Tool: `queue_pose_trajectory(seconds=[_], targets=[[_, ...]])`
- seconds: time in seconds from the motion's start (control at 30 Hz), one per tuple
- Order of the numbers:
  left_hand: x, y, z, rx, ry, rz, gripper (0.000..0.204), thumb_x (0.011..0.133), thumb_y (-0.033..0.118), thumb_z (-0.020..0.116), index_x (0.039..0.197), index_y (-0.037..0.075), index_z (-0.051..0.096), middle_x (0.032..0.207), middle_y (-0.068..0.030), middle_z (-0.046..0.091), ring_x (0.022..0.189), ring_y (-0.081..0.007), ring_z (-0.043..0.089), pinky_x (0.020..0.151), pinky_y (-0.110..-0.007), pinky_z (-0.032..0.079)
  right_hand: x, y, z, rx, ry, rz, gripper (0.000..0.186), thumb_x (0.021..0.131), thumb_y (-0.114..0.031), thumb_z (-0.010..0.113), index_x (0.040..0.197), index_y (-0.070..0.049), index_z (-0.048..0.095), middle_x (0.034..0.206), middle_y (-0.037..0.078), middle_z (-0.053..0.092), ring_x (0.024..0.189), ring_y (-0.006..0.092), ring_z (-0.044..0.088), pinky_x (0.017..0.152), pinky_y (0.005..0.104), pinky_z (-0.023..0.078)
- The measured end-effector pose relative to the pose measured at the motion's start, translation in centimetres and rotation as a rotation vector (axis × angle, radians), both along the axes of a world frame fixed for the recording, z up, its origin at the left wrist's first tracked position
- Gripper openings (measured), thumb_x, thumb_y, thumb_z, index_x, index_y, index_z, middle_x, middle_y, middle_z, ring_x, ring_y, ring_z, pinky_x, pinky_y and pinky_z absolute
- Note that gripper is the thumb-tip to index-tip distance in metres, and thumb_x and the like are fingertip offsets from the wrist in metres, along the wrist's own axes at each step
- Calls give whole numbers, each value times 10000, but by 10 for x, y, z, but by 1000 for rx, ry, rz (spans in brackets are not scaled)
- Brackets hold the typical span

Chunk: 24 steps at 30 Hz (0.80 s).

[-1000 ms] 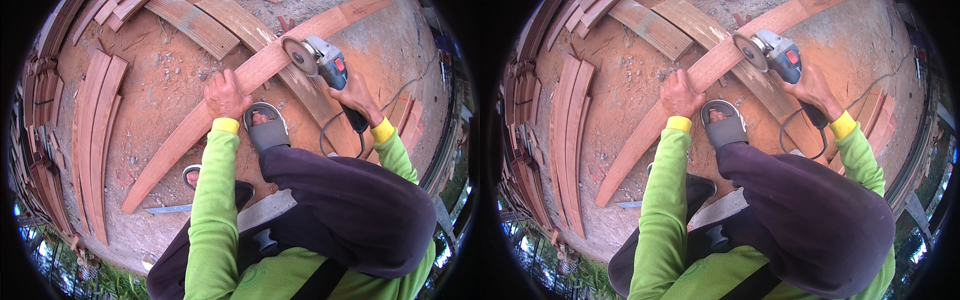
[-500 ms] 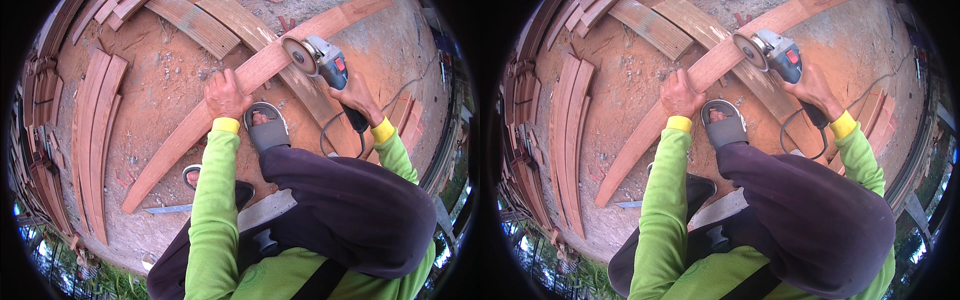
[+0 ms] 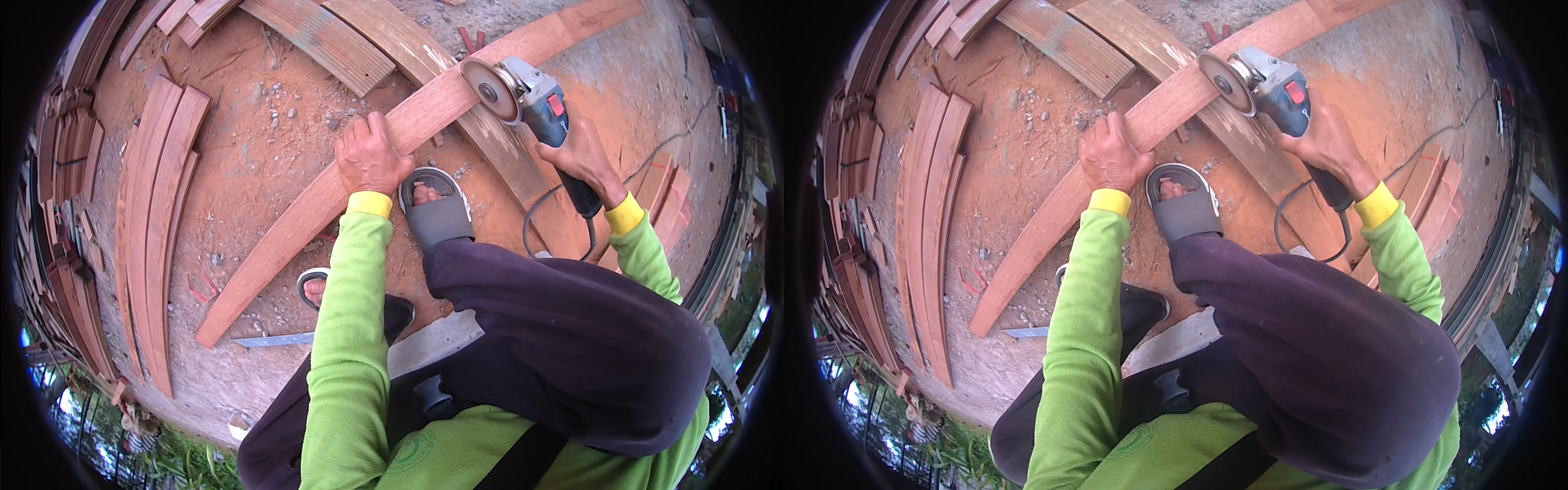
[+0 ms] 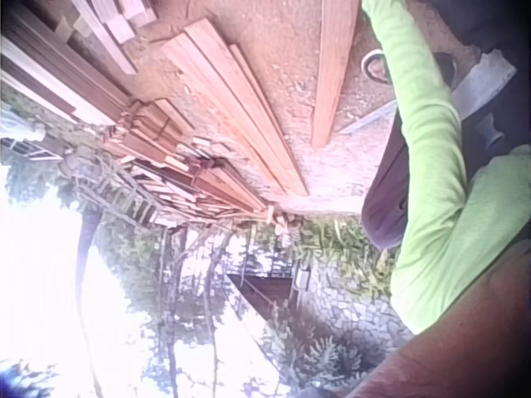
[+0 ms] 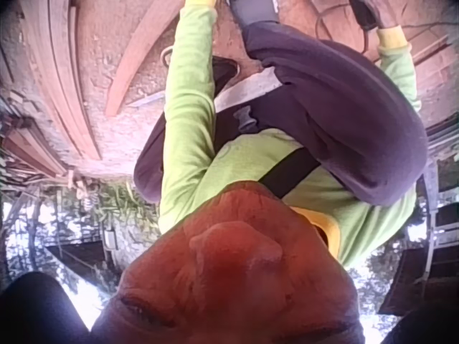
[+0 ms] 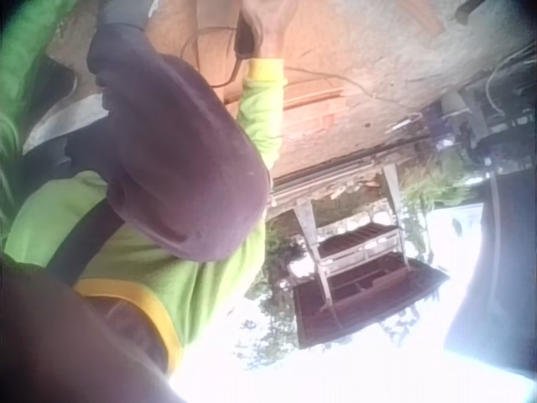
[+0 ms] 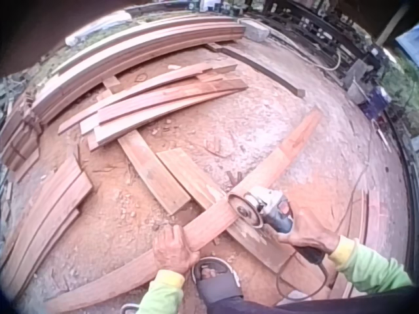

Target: The person uses an angle grinder to cut wooden planks. They hold the planks with one hand and operate the grinder with the other, cutting multiple pieces and placing them aside.

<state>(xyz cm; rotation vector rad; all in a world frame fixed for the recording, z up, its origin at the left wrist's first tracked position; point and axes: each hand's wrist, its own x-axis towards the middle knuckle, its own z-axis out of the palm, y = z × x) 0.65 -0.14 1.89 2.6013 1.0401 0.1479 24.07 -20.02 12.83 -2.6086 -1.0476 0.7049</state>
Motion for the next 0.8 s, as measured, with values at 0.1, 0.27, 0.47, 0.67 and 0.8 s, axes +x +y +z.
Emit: queue_pose_trajectory(seconds=[0.1, 0.27, 0.47, 0.67, 0.8], targets=[[0, 0, -1, -2, 2, -1, 568, 541, 284, 794, 1021, 91, 561, 924, -123, 594, 873, -334, 629, 762, -447, 487, 1, 0, -1, 11, 4, 1, 668, 646, -221, 769, 1168, 107, 512, 825, 220, 639, 714, 321, 655, 689, 400, 523], [-1, 0, -1, -5, -7, 3, 585, 539, 279, 799, 1044, 95, 568, 931, -119, 595, 883, -329, 629, 766, -445, 487, 2, 1, -2, -16, -9, 11, 679, 644, -216, 769, 1184, 106, 512, 847, 229, 645, 730, 319, 659, 703, 398, 527], [-1, -1, 0, 6, -66, 3, 465, 539, 211, 762, 924, 96, 527, 869, -109, 560, 855, -313, 601, 757, -429, 461, 1, 3, 0, -12, 15, -7, 668, 647, -218, 769, 1178, 99, 517, 852, 222, 648, 738, 315, 663, 710, 399, 532], [-1, 0, 0, -3, -35, 1, 510, 535, 235, 781, 963, 97, 540, 888, -110, 573, 867, -316, 612, 759, -434, 469, 2, 3, -1, 0, -1, 16, 621, 652, -218, 765, 1135, 92, 527, 837, 222, 651, 733, 314, 670, 701, 398, 534], [-2, 0, 0, -15, 0, 4, 592, 530, 281, 818, 1032, 97, 563, 924, -116, 593, 890, -328, 630, 768, -447, 490, 1, 8, 2, -66, 17, -19, 666, 636, -271, 778, 1124, 108, 529, 865, 289, 662, 806, 419, 682, 734, 448, 528]])
